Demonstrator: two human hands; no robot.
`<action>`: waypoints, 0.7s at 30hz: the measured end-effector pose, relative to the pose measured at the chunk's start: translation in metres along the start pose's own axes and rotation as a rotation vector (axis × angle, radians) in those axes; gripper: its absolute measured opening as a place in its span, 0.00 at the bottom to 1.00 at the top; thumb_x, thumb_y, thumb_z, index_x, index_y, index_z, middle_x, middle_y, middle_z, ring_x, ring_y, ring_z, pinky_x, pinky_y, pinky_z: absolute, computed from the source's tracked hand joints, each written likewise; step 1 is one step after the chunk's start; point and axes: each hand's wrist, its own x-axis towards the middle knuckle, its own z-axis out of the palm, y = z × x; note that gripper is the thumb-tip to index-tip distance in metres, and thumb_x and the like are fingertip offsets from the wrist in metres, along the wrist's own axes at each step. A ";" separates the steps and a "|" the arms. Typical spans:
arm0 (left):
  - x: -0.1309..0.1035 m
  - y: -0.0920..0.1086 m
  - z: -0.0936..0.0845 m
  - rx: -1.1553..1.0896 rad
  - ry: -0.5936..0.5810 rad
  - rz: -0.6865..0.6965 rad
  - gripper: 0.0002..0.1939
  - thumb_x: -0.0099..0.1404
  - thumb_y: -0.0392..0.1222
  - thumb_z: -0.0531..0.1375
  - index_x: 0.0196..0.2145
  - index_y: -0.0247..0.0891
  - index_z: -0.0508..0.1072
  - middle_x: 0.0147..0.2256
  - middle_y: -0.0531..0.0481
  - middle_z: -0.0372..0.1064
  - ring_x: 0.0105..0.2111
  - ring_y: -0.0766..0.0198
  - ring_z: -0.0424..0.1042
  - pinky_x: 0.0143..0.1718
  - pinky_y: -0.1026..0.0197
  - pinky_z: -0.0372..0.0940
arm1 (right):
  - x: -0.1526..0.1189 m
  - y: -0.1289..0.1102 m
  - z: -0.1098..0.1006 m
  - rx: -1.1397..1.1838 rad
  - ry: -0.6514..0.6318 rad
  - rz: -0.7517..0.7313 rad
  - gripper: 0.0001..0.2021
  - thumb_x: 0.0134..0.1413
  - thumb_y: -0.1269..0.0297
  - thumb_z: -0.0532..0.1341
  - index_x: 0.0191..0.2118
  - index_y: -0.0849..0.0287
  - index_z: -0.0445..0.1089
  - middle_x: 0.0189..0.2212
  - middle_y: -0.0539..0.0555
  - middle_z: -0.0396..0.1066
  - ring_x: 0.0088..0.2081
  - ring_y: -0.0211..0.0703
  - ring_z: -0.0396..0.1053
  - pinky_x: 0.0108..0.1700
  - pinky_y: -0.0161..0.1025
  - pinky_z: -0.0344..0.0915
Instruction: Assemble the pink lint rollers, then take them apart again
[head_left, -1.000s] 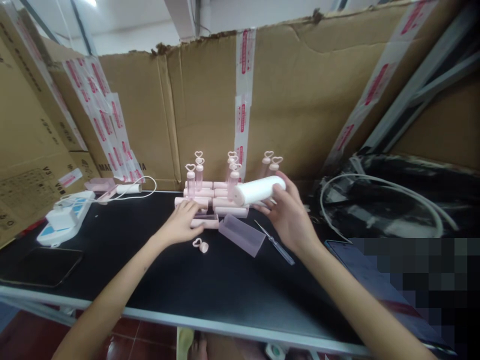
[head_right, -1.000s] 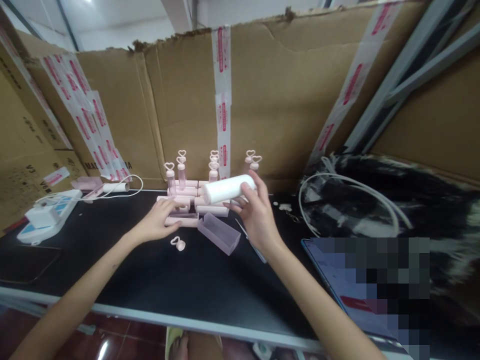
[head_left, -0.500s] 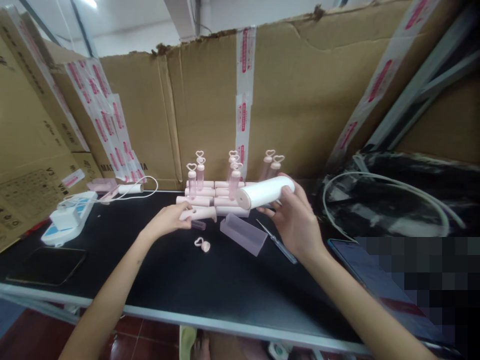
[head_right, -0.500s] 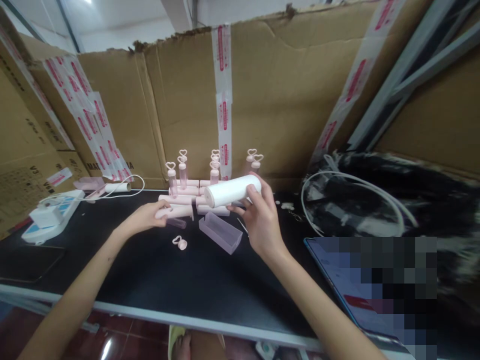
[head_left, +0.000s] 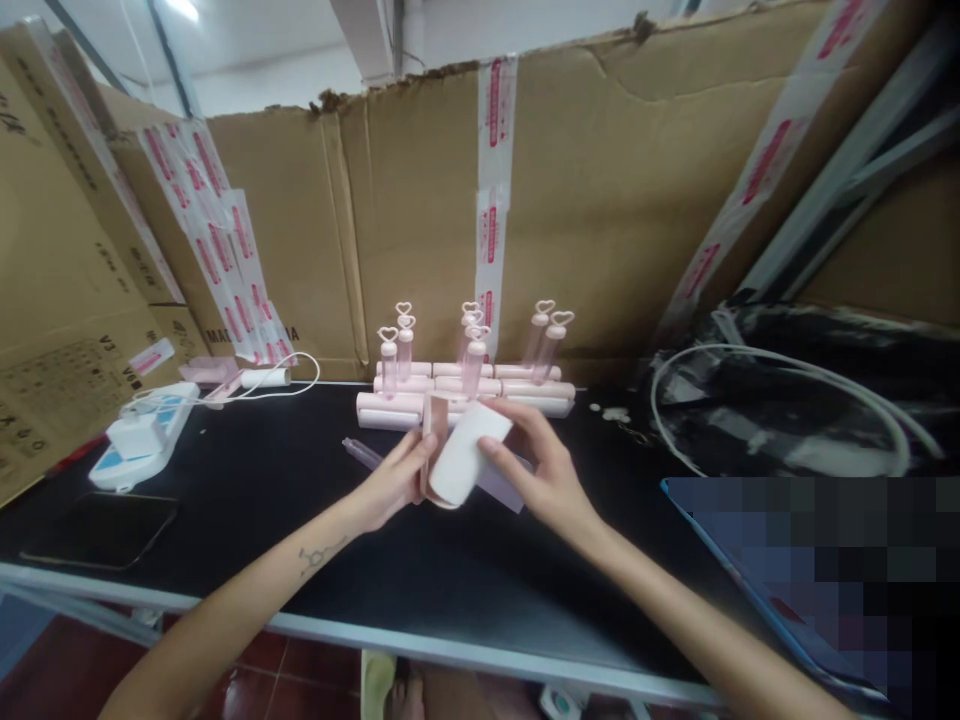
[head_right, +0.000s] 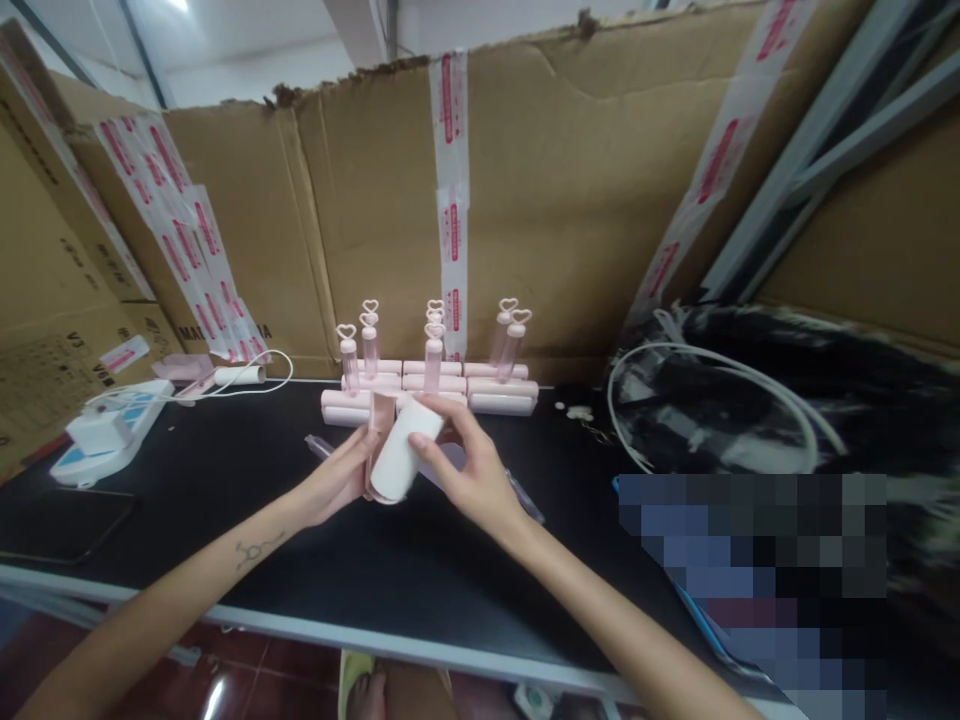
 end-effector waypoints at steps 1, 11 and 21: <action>-0.001 -0.002 0.002 -0.009 -0.011 0.017 0.22 0.59 0.45 0.62 0.50 0.41 0.64 0.46 0.44 0.70 0.41 0.60 0.73 0.40 0.61 0.67 | -0.001 -0.001 -0.001 -0.059 -0.049 -0.019 0.15 0.55 0.60 0.59 0.49 0.51 0.63 0.47 0.55 0.66 0.45 0.47 0.67 0.45 0.44 0.66; -0.006 -0.014 0.004 0.125 -0.129 -0.011 0.31 0.56 0.61 0.58 0.52 0.43 0.58 0.46 0.41 0.66 0.38 0.57 0.73 0.31 0.58 0.69 | -0.004 -0.004 -0.003 -0.292 -0.183 -0.152 0.17 0.55 0.61 0.59 0.52 0.50 0.62 0.42 0.55 0.66 0.39 0.45 0.66 0.42 0.43 0.66; -0.010 -0.026 0.003 0.134 -0.306 -0.168 0.29 0.53 0.53 0.62 0.47 0.43 0.54 0.34 0.50 0.67 0.29 0.57 0.74 0.32 0.49 0.68 | 0.004 -0.007 -0.011 -0.164 -0.281 -0.049 0.15 0.57 0.56 0.56 0.49 0.51 0.65 0.52 0.56 0.60 0.56 0.52 0.58 0.56 0.50 0.57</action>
